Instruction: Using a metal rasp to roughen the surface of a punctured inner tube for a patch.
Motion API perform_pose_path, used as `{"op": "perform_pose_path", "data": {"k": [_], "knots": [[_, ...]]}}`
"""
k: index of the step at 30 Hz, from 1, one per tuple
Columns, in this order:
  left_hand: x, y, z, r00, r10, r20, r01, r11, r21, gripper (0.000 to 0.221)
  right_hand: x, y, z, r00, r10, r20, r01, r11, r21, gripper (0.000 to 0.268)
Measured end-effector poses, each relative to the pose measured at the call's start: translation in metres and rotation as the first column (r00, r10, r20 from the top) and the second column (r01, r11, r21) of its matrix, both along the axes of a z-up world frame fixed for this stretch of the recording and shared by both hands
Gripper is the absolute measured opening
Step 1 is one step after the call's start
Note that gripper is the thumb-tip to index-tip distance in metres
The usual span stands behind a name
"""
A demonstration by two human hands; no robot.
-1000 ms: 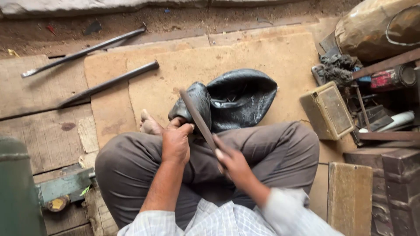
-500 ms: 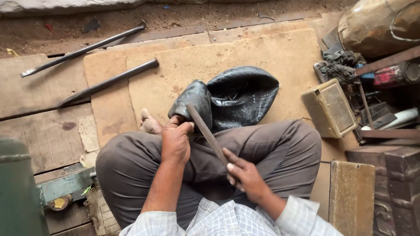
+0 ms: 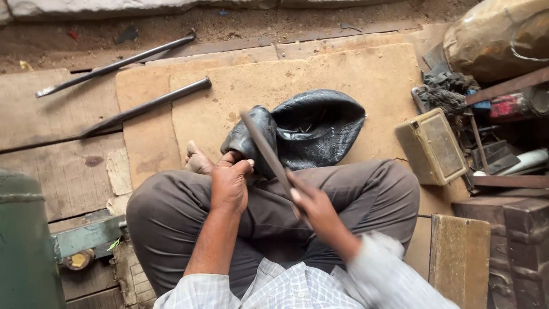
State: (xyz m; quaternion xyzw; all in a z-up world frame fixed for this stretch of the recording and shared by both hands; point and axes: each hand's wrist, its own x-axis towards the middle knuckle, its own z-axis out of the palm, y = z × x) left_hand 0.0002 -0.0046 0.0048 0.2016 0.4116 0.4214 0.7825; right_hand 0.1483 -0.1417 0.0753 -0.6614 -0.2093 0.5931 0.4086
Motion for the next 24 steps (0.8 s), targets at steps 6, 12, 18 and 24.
{"op": "perform_pose_path", "data": {"k": [6,12,18,24], "knots": [[0.001,0.0,-0.011,0.999,-0.003,-0.035,0.004,0.999,0.041,0.022,-0.017,-0.014,-0.024,1.0,0.005,-0.03,-0.004,0.999,0.032,0.057],[-0.001,-0.003,-0.005,0.997,-0.053,-0.061,0.057,0.997,0.058,0.016,-0.021,0.079,-0.036,0.99,-0.023,0.14,-0.027,0.938,0.345,0.052],[0.002,-0.003,-0.011,0.997,0.035,-0.071,-0.031,0.998,0.048,0.017,-0.001,-0.001,-0.001,0.987,0.071,0.147,-0.077,0.996,0.036,0.054],[-0.001,-0.003,-0.007,0.997,-0.064,-0.053,0.067,0.997,0.049,0.015,-0.019,-0.005,-0.028,0.978,0.066,0.195,-0.109,0.97,0.219,0.052]]}}
